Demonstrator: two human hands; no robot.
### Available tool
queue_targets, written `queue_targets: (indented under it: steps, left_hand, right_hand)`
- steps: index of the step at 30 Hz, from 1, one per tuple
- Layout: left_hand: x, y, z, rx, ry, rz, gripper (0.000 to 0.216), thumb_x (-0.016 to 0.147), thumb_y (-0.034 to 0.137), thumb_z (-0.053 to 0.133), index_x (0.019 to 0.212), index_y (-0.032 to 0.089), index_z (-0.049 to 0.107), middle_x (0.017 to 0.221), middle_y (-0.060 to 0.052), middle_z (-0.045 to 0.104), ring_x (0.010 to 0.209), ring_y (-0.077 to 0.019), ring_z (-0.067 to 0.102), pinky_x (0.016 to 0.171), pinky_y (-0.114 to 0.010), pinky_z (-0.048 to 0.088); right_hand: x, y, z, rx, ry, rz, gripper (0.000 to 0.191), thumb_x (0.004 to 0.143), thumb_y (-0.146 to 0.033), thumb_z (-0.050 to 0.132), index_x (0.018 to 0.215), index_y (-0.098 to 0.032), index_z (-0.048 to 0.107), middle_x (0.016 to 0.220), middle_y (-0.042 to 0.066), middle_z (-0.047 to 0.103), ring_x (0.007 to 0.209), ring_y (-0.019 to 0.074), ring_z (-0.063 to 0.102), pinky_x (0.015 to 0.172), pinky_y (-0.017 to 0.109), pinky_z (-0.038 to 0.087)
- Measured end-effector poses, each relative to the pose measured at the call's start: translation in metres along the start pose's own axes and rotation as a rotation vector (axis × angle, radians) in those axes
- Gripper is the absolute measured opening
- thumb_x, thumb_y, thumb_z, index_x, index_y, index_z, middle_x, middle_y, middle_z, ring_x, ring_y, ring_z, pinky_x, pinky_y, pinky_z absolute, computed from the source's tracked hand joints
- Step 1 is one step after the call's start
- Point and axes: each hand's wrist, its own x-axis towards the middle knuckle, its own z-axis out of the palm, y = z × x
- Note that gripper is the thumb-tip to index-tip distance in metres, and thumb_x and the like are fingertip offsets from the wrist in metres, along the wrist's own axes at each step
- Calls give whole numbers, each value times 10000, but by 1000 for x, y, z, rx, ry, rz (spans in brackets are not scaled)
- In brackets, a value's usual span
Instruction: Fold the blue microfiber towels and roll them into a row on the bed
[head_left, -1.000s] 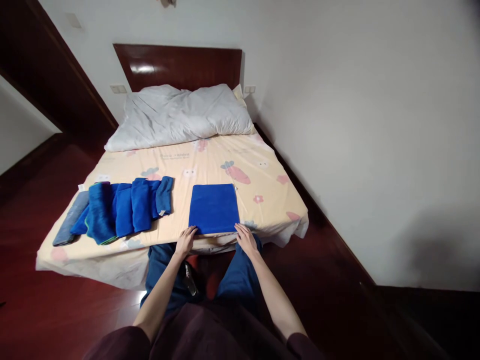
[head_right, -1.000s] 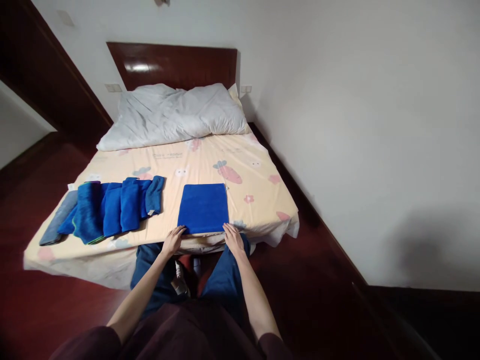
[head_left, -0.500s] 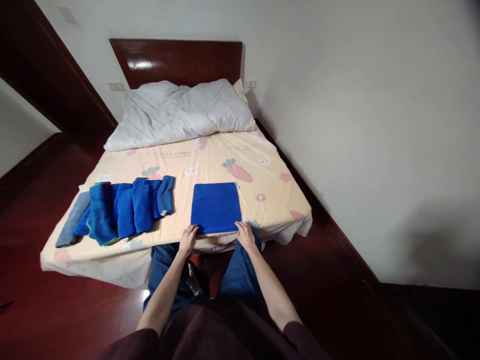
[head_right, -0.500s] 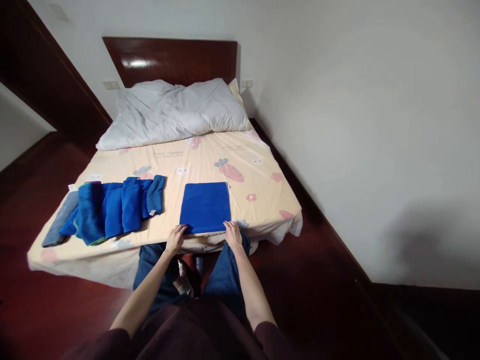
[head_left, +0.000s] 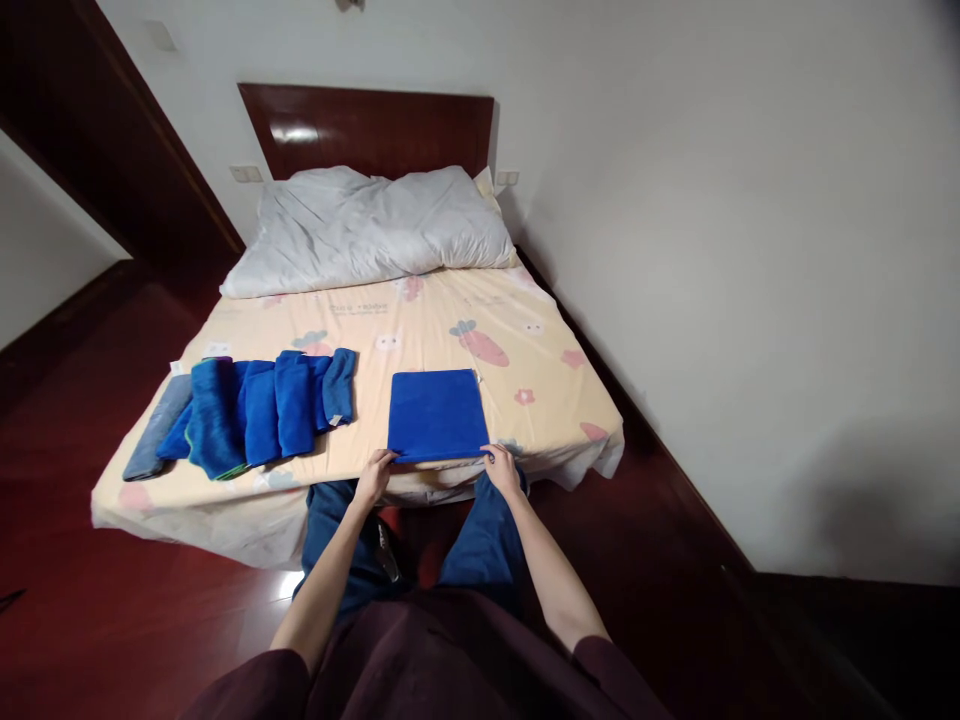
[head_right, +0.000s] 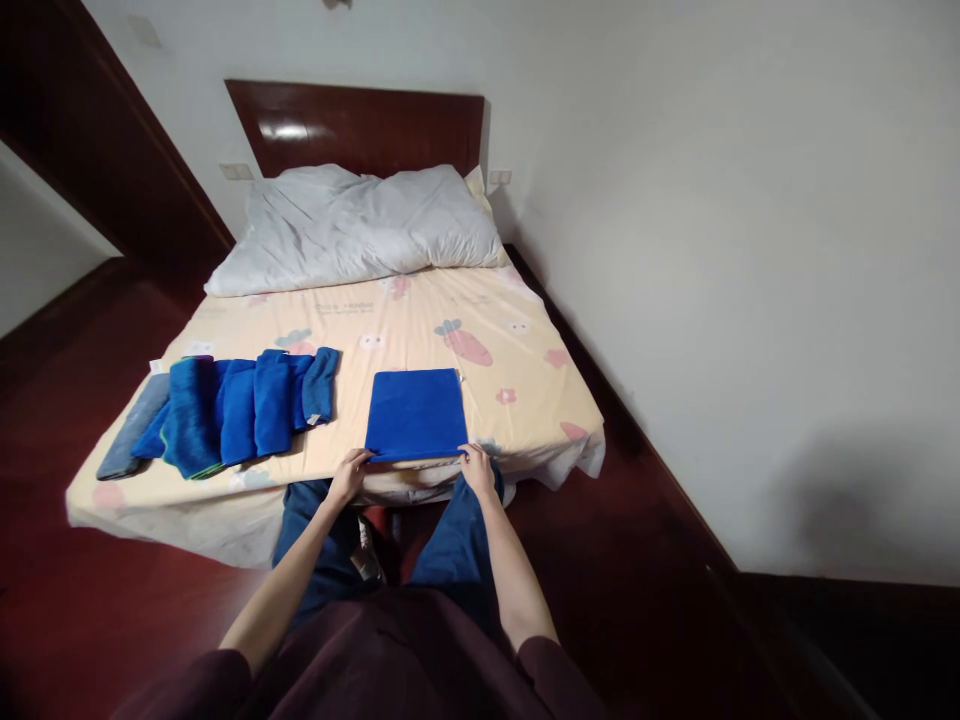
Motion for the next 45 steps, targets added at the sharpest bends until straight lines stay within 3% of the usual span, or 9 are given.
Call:
queue_targets:
  steps: [7, 12, 22, 38, 42, 45]
  left_hand:
    - [2, 0, 7, -221, 57, -212, 352, 791, 219, 471, 1051, 174, 704, 1109, -102, 729, 1072, -245, 666, 980, -433, 530]
    - [11, 0, 11, -210, 140, -286, 304, 830, 343, 489, 983, 169, 686, 1001, -107, 751, 988, -255, 698, 924, -411, 547]
    - [9, -4, 8, -137, 204, -380, 392, 837, 519, 501, 890, 172, 676, 912, -118, 753, 875, -278, 702, 855, -402, 544]
    - [14, -10, 20, -31, 251, -468, 326, 830, 469, 547, 871, 165, 657, 821, -122, 731, 801, -280, 703, 813, -396, 527]
    - [17, -8, 22, -14, 274, -474, 268, 839, 420, 558, 875, 172, 654, 795, -108, 715, 784, -276, 699, 804, -402, 533]
    - [16, -4, 22, -8, 290, -461, 288, 857, 379, 555, 1017, 162, 655, 854, -107, 706, 820, -272, 692, 843, -421, 536]
  right_hand:
    - [7, 5, -6, 122, 0, -17, 378, 817, -105, 466, 1056, -189, 747, 1102, 79, 753, 1078, 206, 690, 1029, 374, 514]
    - [12, 8, -1, 110, 5, 76, 280, 862, -229, 544, 1050, -194, 750, 1062, 88, 770, 992, 231, 727, 934, 372, 560]
    - [12, 9, 2, 94, 65, 193, 298, 922, -393, 554, 1012, -177, 738, 919, 112, 774, 843, 247, 736, 792, 331, 568]
    - [27, -2, 5, -120, -28, 414, 176, 944, -346, 610, 979, -239, 746, 973, 68, 773, 821, 190, 698, 676, 232, 456]
    - [28, -4, 8, -153, -24, 401, 193, 953, -362, 601, 977, -233, 743, 945, 75, 768, 814, 202, 692, 683, 249, 452]
    - [25, -3, 7, -151, 12, 354, 208, 958, -356, 585, 1032, -224, 727, 967, 73, 761, 845, 215, 692, 736, 275, 481]
